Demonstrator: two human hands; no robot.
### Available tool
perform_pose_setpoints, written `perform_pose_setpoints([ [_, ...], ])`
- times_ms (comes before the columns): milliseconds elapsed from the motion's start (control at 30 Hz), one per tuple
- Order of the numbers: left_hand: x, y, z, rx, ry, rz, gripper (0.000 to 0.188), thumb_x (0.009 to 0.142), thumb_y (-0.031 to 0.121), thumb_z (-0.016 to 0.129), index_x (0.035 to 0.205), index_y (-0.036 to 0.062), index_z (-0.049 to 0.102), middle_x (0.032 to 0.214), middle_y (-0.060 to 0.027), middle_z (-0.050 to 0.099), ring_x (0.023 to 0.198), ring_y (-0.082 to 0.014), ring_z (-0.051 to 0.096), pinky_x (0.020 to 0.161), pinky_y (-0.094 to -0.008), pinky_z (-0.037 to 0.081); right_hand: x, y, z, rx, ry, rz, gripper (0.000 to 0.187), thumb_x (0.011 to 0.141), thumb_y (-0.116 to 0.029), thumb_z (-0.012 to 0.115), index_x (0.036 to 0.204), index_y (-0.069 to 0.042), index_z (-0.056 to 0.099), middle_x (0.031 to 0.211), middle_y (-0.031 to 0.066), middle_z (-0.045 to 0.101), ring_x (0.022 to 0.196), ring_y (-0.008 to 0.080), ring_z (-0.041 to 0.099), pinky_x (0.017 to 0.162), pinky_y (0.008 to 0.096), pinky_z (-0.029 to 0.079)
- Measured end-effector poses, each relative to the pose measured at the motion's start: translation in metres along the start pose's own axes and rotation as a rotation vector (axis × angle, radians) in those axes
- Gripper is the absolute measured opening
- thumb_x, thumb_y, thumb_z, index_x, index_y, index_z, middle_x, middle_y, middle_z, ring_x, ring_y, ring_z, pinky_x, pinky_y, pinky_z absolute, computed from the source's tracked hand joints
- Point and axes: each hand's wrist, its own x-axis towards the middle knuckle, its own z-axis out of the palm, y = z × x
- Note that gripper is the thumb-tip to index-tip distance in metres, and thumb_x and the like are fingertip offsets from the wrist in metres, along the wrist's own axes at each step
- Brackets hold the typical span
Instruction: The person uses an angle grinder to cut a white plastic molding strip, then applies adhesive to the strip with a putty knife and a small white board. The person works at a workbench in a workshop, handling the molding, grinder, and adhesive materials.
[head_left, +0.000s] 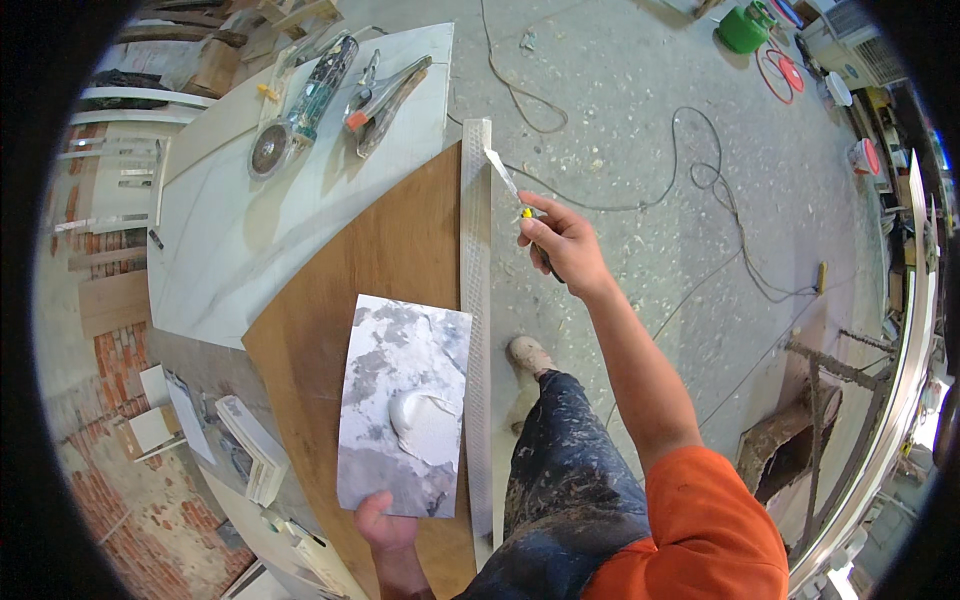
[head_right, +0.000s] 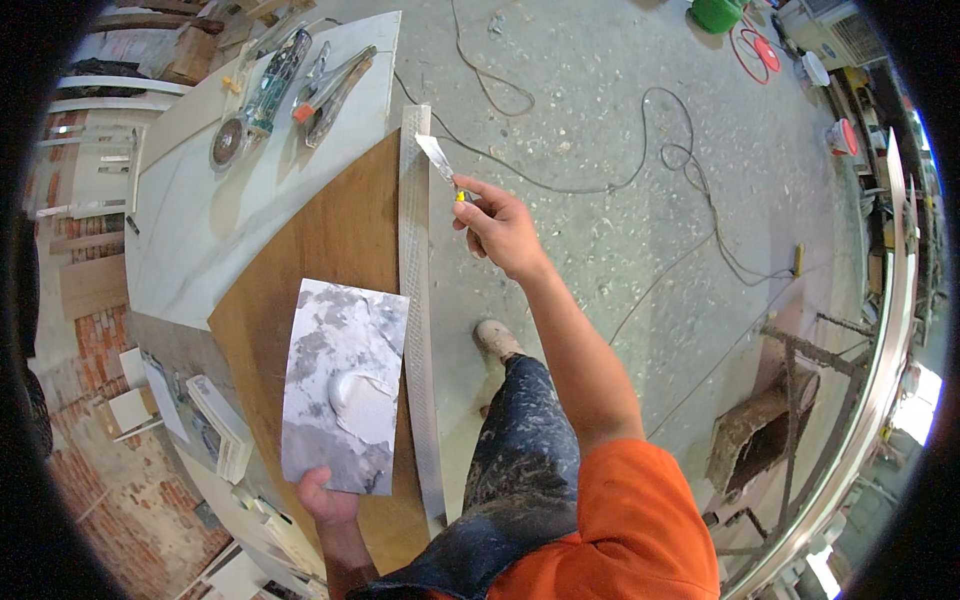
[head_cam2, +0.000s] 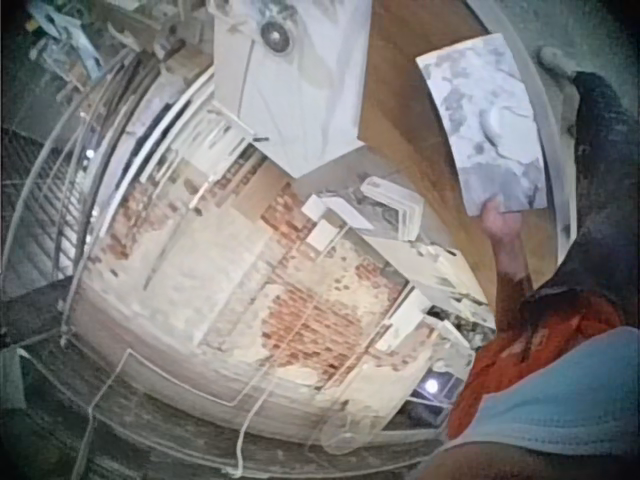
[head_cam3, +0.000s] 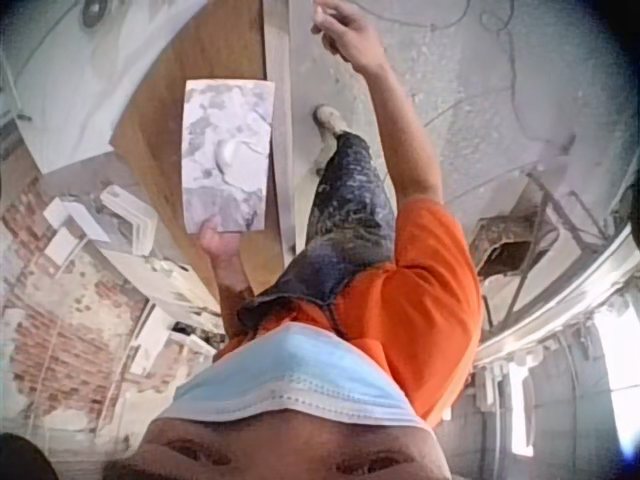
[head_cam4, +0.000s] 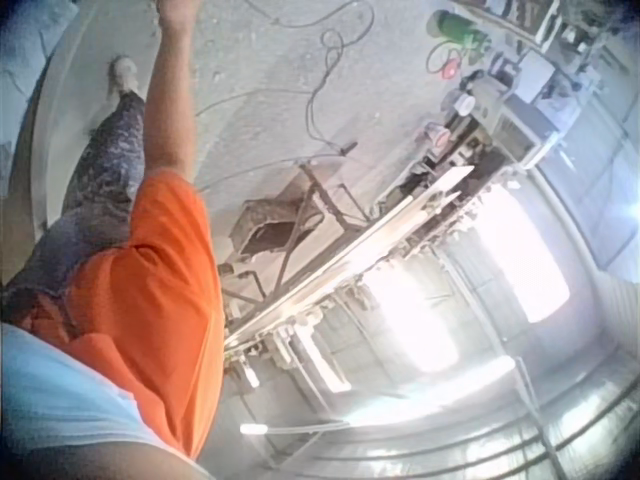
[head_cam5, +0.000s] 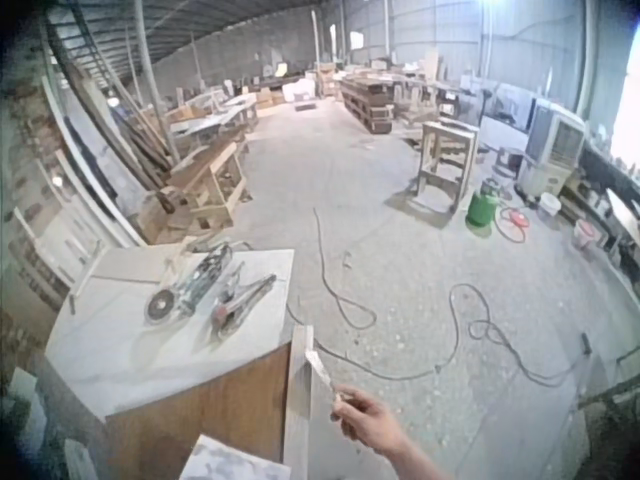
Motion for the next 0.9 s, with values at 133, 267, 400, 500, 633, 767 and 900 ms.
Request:
perform_pose_setpoints([
  [133,0.000,0.002,-0.001,0.084,0.090,-0.025,0.088,0.063,0.012,0.055,0.150,0.0046,0.040,0.145,-0.0122,0.050,0.136,-0.0356,0.047,0.116,-0.0506,0.038,0.003,-0.007,0.004,-0.101,0.030,-0.007,0.043,0.099,-0.018,0.066,0.140,-0.007,0.059,0.080,0.0016,0.062,0.055,0.0067,0.051,0.047,0.0244,0.041],
  [267,-0.003,0.004,-0.007,0.123,0.120,-0.034,0.090,0.062,0.012,0.054,0.150,0.0039,0.039,0.146,-0.0132,0.048,0.138,-0.0369,0.045,0.118,-0.0504,0.035,0.001,-0.007,0.002,-0.195,0.012,0.014,0.041,0.098,-0.018,0.067,0.137,-0.007,0.063,0.078,-0.0003,0.059,0.057,0.0059,0.050,0.050,0.0240,0.042],
  [400,-0.004,0.004,-0.001,0.173,0.132,-0.004,0.090,0.062,0.012,0.054,0.150,0.0045,0.039,0.146,-0.0131,0.047,0.138,-0.0368,0.045,0.118,-0.0500,0.035,-0.010,-0.017,-0.006,-0.411,-0.019,0.052,0.039,0.095,-0.018,0.069,0.132,-0.008,0.067,0.082,0.0027,0.065,0.068,0.0095,0.057,0.057,0.0280,0.048],
  [500,-0.002,0.001,-0.004,0.163,0.121,0.009,0.090,0.061,0.013,0.054,0.150,0.0043,0.039,0.145,-0.0128,0.047,0.137,-0.0367,0.045,0.117,-0.0500,0.036,-0.021,-0.018,-0.011,-0.580,-0.018,-0.012,0.039,0.092,-0.017,0.071,0.129,-0.008,0.068,0.093,0.0095,0.073,0.073,0.0172,0.064,0.067,0.0323,0.053],
  [633,-0.003,0.002,-0.003,0.189,0.074,0.029,0.088,0.063,0.013,0.054,0.149,0.0025,0.040,0.145,-0.0130,0.048,0.138,-0.0359,0.045,0.117,-0.0498,0.036,-0.037,-0.004,-0.014,-0.708,0.002,-0.146,0.038,0.090,-0.017,0.071,0.127,-0.008,0.068,0.109,0.0164,0.073,0.082,0.0269,0.070,0.080,0.0347,0.054],
  [767,0.000,-0.002,-0.023,0.189,0.004,0.058,0.085,0.066,0.011,0.053,0.149,0.0026,0.041,0.149,-0.0143,0.045,0.141,-0.0359,0.042,0.120,-0.0508,0.033,-0.054,-0.004,-0.011,-0.823,0.021,-0.089,0.041,0.091,-0.017,0.071,0.131,-0.011,0.067,0.112,0.0152,0.073,0.085,0.0235,0.071,0.081,0.0342,0.054],
  [900,-0.001,-0.002,-0.016,0.170,-0.015,0.043,0.082,0.067,0.010,0.053,0.148,0.0019,0.041,0.146,-0.0135,0.048,0.139,-0.0351,0.045,0.118,-0.0506,0.035,-0.065,0.016,-0.012,-0.928,0.081,-0.210,0.043,0.091,-0.017,0.071,0.133,-0.013,0.065,0.102,0.0157,0.074,0.084,0.0317,0.071,0.077,0.0367,0.053],
])
